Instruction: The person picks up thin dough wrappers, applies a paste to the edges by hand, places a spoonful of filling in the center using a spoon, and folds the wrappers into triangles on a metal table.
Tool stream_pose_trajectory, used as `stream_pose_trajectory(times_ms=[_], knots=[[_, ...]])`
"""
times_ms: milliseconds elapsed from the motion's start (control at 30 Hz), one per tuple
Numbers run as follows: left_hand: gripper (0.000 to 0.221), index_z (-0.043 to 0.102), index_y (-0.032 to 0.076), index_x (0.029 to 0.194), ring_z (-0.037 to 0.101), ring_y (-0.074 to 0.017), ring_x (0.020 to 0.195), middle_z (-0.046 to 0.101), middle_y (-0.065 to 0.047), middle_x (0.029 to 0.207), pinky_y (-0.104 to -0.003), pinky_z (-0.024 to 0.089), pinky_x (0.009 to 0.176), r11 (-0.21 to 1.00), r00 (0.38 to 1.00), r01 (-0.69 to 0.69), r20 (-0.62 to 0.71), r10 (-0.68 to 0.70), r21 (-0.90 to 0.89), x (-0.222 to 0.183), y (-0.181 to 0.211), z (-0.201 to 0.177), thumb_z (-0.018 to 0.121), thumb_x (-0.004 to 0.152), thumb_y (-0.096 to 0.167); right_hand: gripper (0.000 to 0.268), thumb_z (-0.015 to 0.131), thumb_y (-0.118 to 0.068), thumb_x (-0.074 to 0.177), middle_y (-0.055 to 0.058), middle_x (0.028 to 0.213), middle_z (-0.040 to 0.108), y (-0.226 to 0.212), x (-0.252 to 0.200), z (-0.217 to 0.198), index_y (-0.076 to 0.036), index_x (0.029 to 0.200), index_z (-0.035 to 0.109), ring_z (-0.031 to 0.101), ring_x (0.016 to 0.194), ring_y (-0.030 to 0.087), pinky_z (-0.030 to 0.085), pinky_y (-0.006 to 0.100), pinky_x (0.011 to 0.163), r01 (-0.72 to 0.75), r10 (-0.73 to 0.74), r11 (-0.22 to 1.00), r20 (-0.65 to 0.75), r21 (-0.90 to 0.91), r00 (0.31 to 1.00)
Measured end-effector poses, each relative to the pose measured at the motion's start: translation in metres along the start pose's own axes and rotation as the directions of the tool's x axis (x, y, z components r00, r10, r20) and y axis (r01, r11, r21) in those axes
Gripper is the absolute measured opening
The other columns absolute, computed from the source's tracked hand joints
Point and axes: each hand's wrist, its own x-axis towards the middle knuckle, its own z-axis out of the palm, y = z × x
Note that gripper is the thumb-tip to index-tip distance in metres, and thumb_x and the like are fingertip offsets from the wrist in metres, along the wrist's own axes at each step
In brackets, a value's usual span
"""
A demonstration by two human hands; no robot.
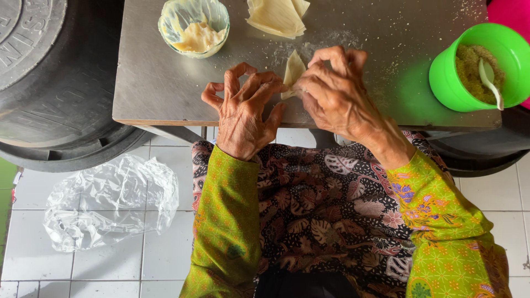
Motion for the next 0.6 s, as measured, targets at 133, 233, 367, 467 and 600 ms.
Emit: stream_pose_trajectory(times_ms=[133,233,367,467,600], knots=[[0.024,0.076,0.021,0.108,0.045,-0.023,0.131,0.069,0.009,0.124,-0.057,0.024,0.1,0.999,0.998,-0.042,-0.046,0.043,0.016,0.003,-0.004,0.008,0.082,0.085,0.024,0.014,0.079,-0.009,0.097,0.001,0.112,0.07,-0.002,0.0,-0.014,-0.007,0.109,0.071,0.048,0.126,0.021,0.029,0.047,0.106,-0.043,0.04,0.991,0.031,0.129,0.999],[0.017,0.075,0.02,0.111,0.046,-0.0197,0.13,0.07,0.011,0.122,-0.055,0.026,0.102,0.996,0.995,-0.082,-0.052,0.083,0.021,0.003,-0.007,0.011,0.08,0.095,0.024,0.018,0.078,-0.006,0.093,0.001,0.114,0.07,-0.006,0.004,-0.025,-0.007,0.109,0.07,0.049,0.125,0.023,0.03,0.047,0.105,-0.071,0.059,0.988,0.087,0.14,0.994],[0.012,0.076,0.02,0.105,0.047,-0.0211,0.125,0.072,0.009,0.115,-0.057,0.025,0.096,0.999,0.998,-0.034,-0.046,0.034,0.005,0.006,-0.005,0.014,0.078,0.094,0.025,0.031,0.082,-0.014,0.084,0.006,0.115,0.069,-0.003,0.006,-0.031,-0.004,0.111,0.07,0.047,0.122,0.029,0.03,0.05,0.1,-0.051,0.031,0.975,0.094,0.215,0.995],[0.013,0.076,0.02,0.107,0.047,-0.0215,0.125,0.072,0.008,0.113,-0.056,0.024,0.096,1.0,0.999,-0.019,-0.042,0.019,-0.002,0.007,-0.002,0.015,0.077,0.095,0.023,0.026,0.081,-0.011,0.088,0.005,0.114,0.071,0.001,0.001,-0.024,-0.005,0.112,0.071,0.048,0.121,0.027,0.03,0.049,0.099,-0.076,0.055,0.973,0.101,0.219,0.993],[0.02,0.073,0.019,0.116,0.046,-0.0226,0.126,0.07,0.003,0.113,-0.056,0.024,0.099,1.0,0.999,0.008,-0.038,-0.009,-0.004,0.01,0.0,0.013,0.075,0.096,0.02,0.025,0.073,-0.002,0.093,0.007,0.119,0.069,0.011,-0.001,-0.009,-0.003,0.118,0.068,0.048,0.126,0.027,0.036,0.043,0.116,-0.098,0.071,0.963,0.114,0.252,0.991]])
